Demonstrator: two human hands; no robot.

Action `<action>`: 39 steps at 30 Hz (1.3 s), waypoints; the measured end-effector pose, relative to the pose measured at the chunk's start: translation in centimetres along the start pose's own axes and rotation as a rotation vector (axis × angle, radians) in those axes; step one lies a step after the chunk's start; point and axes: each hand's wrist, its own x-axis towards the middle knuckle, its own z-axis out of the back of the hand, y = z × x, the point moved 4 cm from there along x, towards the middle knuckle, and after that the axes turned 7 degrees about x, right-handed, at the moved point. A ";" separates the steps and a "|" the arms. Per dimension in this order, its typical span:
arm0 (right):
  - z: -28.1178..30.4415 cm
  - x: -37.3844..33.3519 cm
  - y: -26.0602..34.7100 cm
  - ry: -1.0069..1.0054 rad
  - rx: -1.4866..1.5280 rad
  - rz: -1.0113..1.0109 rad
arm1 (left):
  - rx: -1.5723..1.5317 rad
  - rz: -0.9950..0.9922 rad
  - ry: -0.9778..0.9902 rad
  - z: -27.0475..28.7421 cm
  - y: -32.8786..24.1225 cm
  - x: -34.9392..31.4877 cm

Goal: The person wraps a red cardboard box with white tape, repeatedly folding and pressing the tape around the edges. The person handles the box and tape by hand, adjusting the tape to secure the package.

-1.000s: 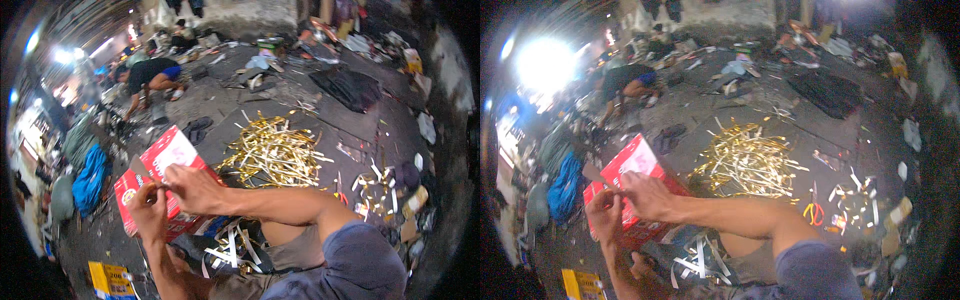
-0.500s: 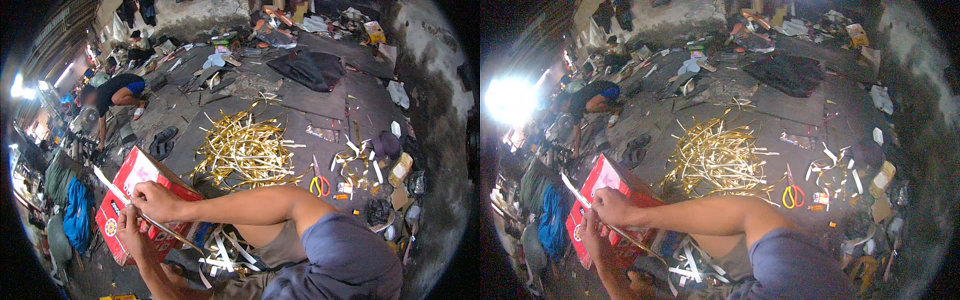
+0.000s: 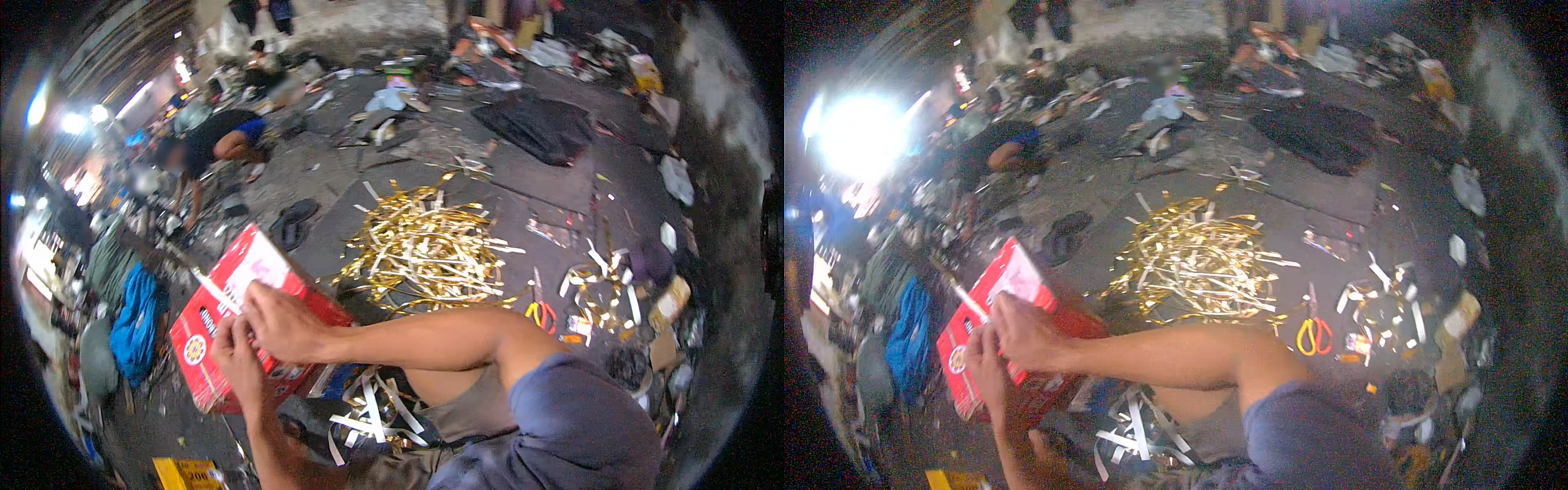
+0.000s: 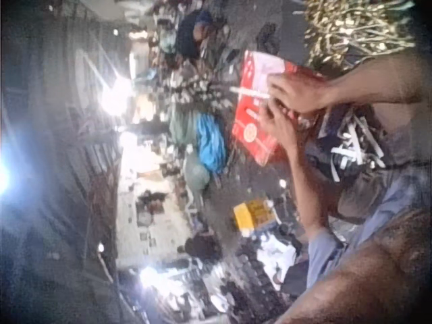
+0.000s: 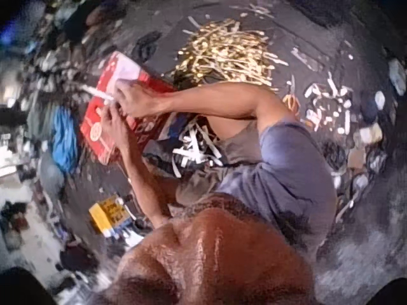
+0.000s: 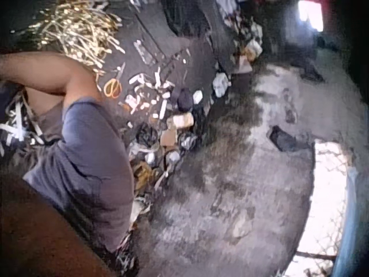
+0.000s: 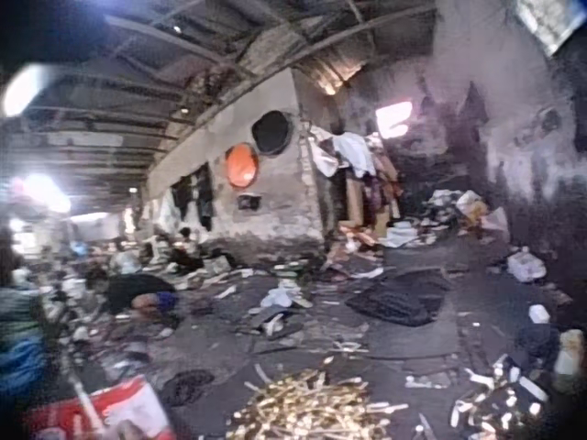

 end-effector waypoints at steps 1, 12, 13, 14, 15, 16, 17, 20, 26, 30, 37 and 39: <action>0.1 0.0 -0.6 0.025 -0.007 0.012 | 0.034 0.013 -0.021 -0.5 -0.2 -0.2; 0.8 0.5 -0.3 0.079 -0.228 0.054 | 0.215 -0.173 -0.134 -0.3 0.2 -0.1; 0.9 0.9 -0.6 0.063 -0.292 0.043 | 0.083 -0.162 -0.123 -0.2 1.0 0.2; 1.9 2.4 -2.3 0.191 -0.235 -0.110 | -0.181 0.072 -0.063 -0.4 0.5 0.1; 2.5 2.7 -4.3 0.321 0.009 -0.287 | -0.344 0.138 -0.038 -0.4 -0.5 0.0; 2.4 2.8 -5.8 0.431 0.233 -0.489 | -0.315 0.123 -0.087 0.3 -0.8 0.0; 1.0 2.3 -4.0 0.438 0.284 -0.498 | -0.297 0.122 -0.138 0.5 0.1 0.1; 0.7 0.3 0.9 0.432 0.353 -0.466 | -0.227 0.093 -0.190 0.4 0.8 0.7; 1.6 1.7 -0.5 0.368 0.288 -0.292 | -0.229 0.033 -0.157 -0.4 0.1 1.2; 2.5 2.2 0.0 0.285 0.238 -0.179 | -0.194 0.016 -0.152 -0.8 -0.3 0.9; 3.0 1.9 2.1 0.185 -0.037 0.002 | -0.100 -0.095 -0.148 -0.6 0.5 0.7; 3.4 2.0 0.4 0.165 0.202 -0.254 | -0.198 -0.058 -0.112 -0.8 0.9 0.8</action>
